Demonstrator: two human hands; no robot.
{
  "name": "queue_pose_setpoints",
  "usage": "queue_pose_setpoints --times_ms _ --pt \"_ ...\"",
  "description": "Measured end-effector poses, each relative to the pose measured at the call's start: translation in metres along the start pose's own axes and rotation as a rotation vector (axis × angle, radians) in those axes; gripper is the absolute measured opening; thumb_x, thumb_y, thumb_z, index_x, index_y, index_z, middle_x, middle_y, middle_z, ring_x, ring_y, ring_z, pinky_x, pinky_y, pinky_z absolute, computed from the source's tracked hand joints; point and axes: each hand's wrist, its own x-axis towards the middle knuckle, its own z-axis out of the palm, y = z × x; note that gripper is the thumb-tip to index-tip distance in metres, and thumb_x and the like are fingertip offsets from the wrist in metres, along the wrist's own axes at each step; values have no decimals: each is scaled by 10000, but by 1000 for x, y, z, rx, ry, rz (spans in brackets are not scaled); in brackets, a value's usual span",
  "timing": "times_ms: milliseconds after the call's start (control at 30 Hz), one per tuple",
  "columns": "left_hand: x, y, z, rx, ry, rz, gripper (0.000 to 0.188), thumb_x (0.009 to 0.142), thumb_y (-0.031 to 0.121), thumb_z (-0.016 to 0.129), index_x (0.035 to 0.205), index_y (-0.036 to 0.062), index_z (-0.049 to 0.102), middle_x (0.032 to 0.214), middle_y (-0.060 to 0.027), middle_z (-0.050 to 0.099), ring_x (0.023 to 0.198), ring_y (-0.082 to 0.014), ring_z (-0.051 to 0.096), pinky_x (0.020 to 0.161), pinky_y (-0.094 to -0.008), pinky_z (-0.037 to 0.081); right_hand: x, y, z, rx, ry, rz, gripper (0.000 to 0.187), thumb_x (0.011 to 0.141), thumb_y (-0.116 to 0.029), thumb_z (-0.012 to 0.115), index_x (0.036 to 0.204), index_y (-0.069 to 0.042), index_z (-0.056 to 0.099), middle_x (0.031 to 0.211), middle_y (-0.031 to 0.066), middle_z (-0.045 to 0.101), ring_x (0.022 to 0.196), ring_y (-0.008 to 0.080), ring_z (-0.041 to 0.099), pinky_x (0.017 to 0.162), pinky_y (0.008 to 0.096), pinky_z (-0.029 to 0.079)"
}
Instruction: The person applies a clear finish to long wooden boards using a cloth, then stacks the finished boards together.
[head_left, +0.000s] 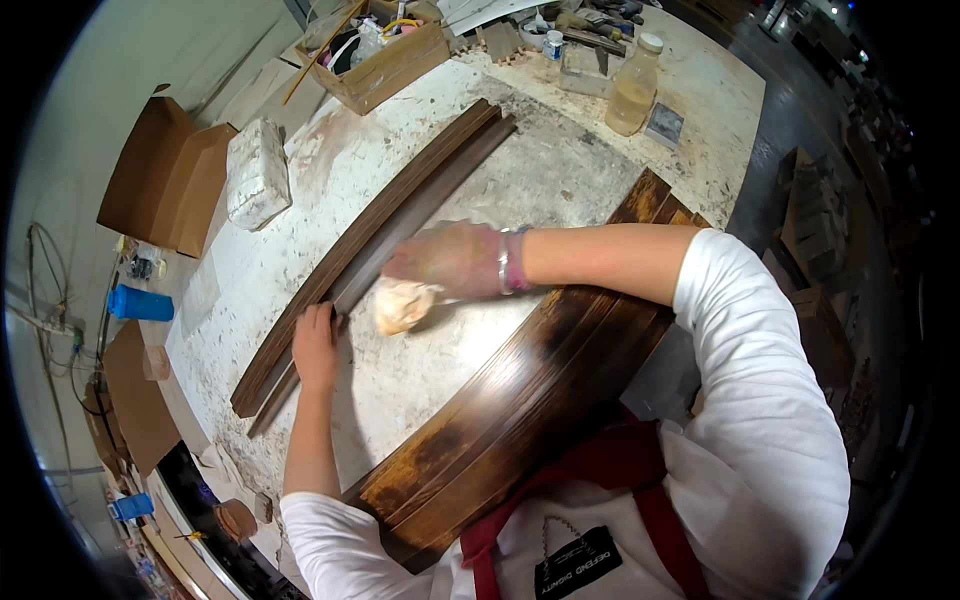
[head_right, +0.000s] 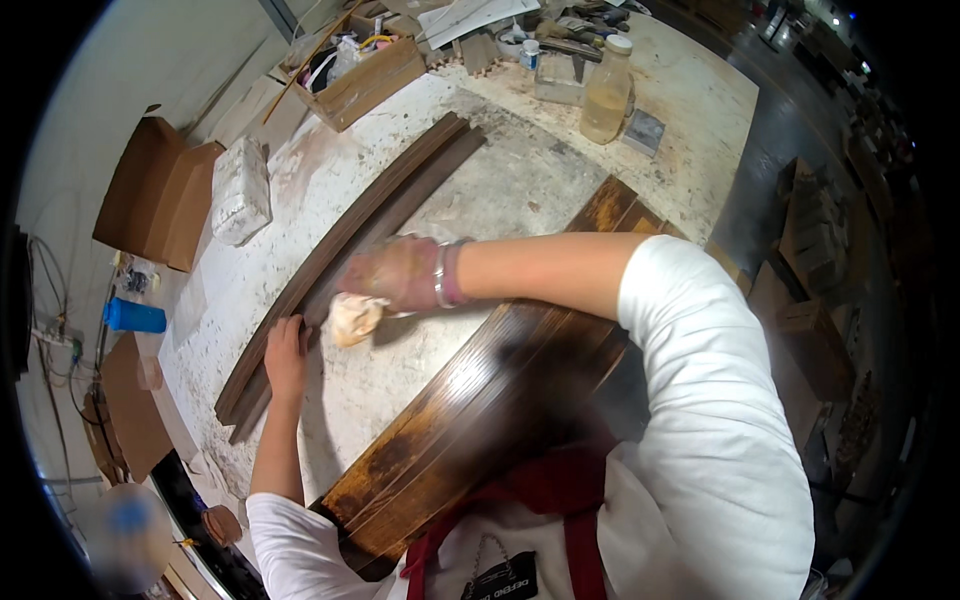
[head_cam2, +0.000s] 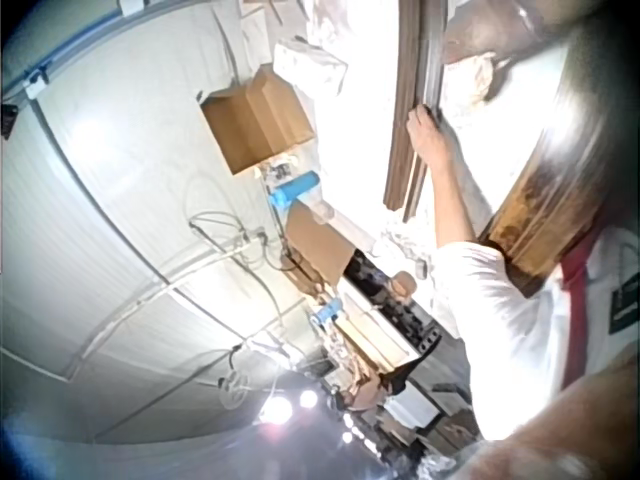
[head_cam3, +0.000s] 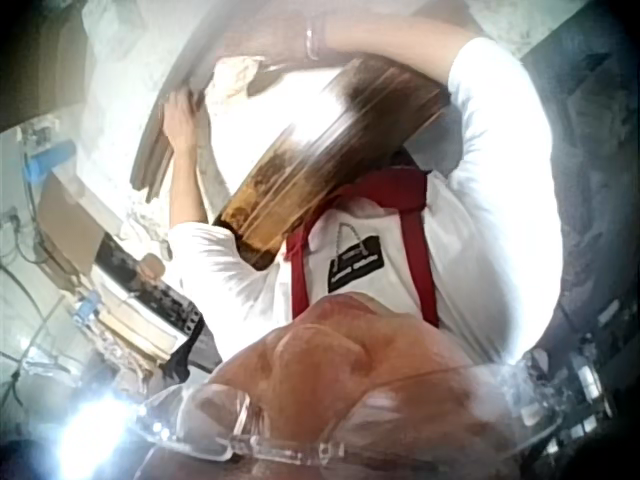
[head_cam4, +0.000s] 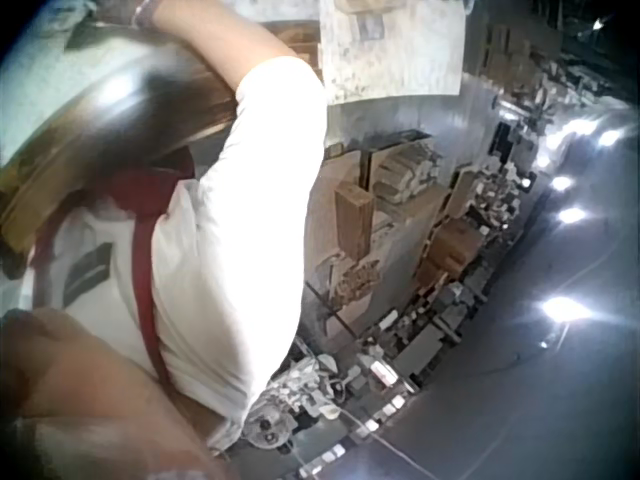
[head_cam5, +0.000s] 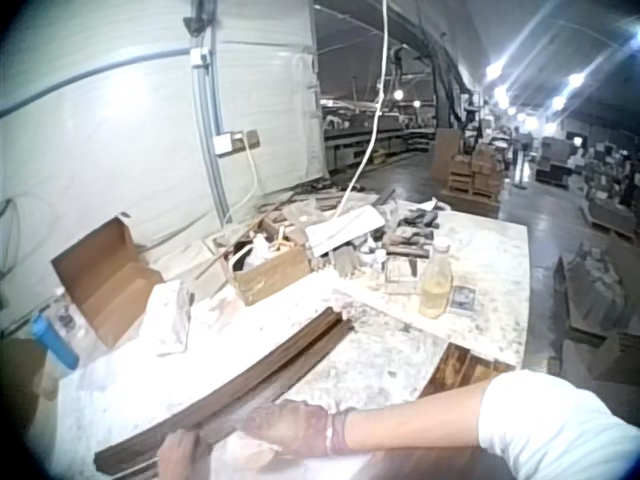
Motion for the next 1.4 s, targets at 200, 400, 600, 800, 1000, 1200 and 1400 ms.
queue_pose_setpoints --times_ms 200,400,600,800,1000,1200,1400 --pt "-39 42 -14 -301 -148 -55 206 848 37 594 1043 4 533 973 -183 544 901 -372 527 771 -435 433 21 10 52 -129 -167 -254 463 836 -152 559 1291 -129 472 1156 120 563 1028 295 599 815 423 528" --pt "-52 47 -10 -254 -138 -81 228 835 30 610 1047 -8 536 970 -175 543 894 -368 524 766 -427 437 -4 68 6 51 -494 266 423 935 -200 431 1356 -184 466 1259 126 558 1160 308 561 985 409 447" --pt "-48 55 -5 -226 -108 -63 255 828 33 619 1068 2 539 981 -166 551 899 -355 528 773 -425 444 -32 107 -8 -85 -322 314 378 911 -243 543 1288 -217 544 1227 89 607 1088 238 609 884 368 511" --pt "-52 44 -5 -219 -120 -35 272 823 28 621 1078 -5 532 994 -168 549 904 -354 525 778 -425 441 -100 226 -94 -624 -651 884 369 903 -283 561 1256 -178 577 1156 96 644 991 248 642 837 363 527" --pt "-58 45 -7 -176 -120 -39 284 820 25 621 1084 -15 524 999 -174 547 883 -355 519 774 -426 437 -80 155 -57 -262 -57 402 469 996 -437 287 1096 -119 617 1064 150 646 878 253 664 919 373 475" --pt "-59 45 -7 -178 -102 15 278 821 19 606 1085 -13 527 1002 -172 550 885 -353 516 773 -423 435 -112 222 -95 -747 -517 781 404 874 -328 576 1228 -133 575 1056 104 654 1002 236 643 775 397 540" --pt "-61 45 -10 -178 -132 -20 263 816 21 599 1065 -13 523 991 -168 538 881 -348 507 782 -420 432 -57 87 -59 -407 -222 335 314 977 -213 397 1249 -128 531 1059 146 633 932 261 639 812 343 542"
